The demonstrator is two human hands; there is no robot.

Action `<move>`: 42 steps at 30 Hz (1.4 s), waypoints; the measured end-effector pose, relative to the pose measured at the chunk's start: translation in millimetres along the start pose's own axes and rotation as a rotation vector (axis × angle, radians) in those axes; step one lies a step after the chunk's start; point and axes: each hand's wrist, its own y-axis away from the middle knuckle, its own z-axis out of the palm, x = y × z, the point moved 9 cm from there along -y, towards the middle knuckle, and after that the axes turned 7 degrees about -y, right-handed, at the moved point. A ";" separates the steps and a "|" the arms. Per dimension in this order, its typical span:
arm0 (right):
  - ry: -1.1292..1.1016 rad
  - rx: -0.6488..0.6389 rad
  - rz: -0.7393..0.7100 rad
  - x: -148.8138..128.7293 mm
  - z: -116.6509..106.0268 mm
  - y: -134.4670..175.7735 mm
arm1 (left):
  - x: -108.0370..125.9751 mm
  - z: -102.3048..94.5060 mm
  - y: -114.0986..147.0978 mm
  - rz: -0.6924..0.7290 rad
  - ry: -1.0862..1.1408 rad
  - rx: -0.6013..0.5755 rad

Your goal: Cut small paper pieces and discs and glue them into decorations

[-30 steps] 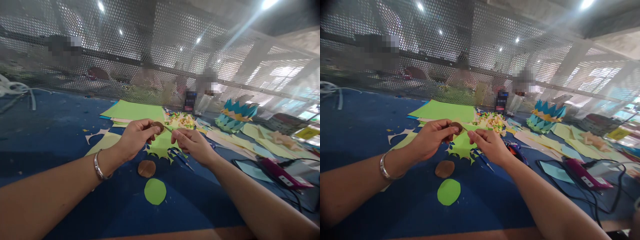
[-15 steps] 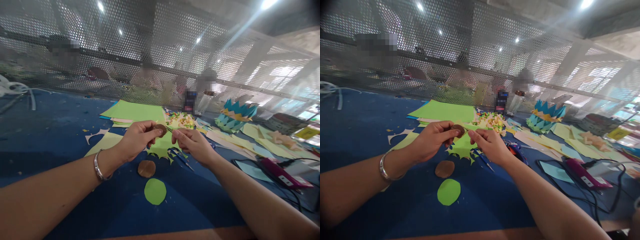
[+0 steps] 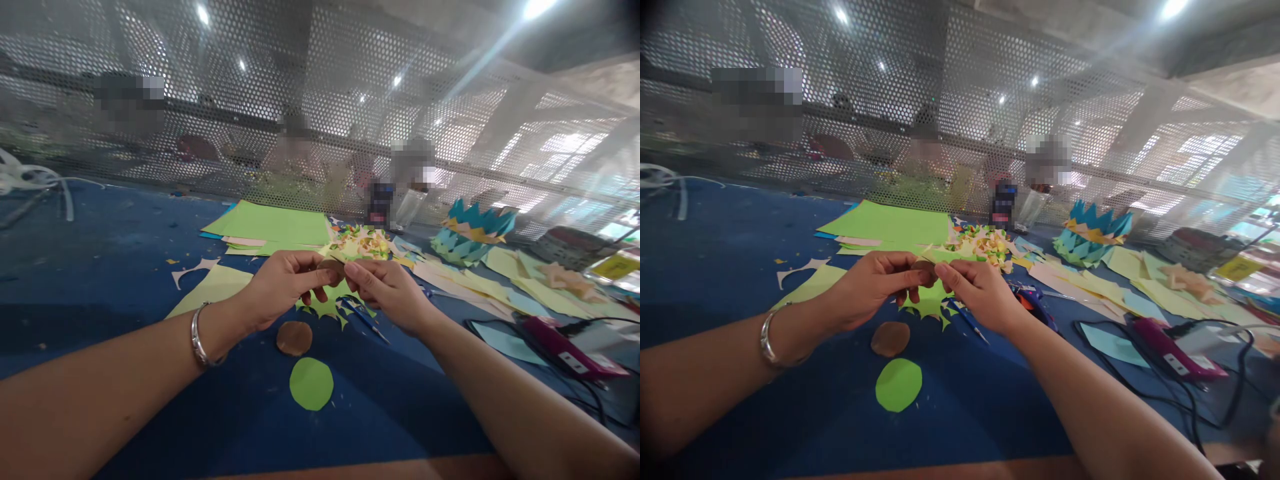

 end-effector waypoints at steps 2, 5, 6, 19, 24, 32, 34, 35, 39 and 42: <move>0.001 -0.001 0.001 0.0 -0.3 0.4 | 0.4 -0.1 0.1 -0.009 0.010 0.008; -0.001 -0.012 -0.004 -0.7 -0.2 0.7 | 0.6 0.8 0.0 -0.014 0.032 0.004; -0.001 -0.016 -0.006 -1.1 0.0 0.8 | 0.7 1.3 0.0 -0.012 0.039 0.000; 0.001 -0.012 0.002 -2.7 -1.1 1.2 | -0.2 -0.5 0.5 -0.005 0.029 0.020; 0.007 -0.020 0.001 -2.9 -1.7 1.3 | 0.2 -0.8 0.9 0.003 0.022 0.027; 0.028 -0.034 -0.015 -1.9 -2.3 1.3 | -0.5 -3.5 0.4 0.007 -0.004 0.055; 0.032 -0.035 -0.018 -2.6 -2.2 1.3 | -0.7 -4.4 0.3 0.006 -0.009 0.066; 0.034 -0.036 -0.020 -3.1 -2.1 1.3 | -0.5 -4.3 0.2 0.007 -0.008 0.067; 0.035 -0.047 -0.028 -4.5 -0.9 1.5 | -0.3 -4.0 0.7 -0.003 0.003 0.071; 0.036 -0.044 -0.027 -4.3 -1.3 1.5 | 0.1 -4.6 1.3 -0.011 0.007 0.081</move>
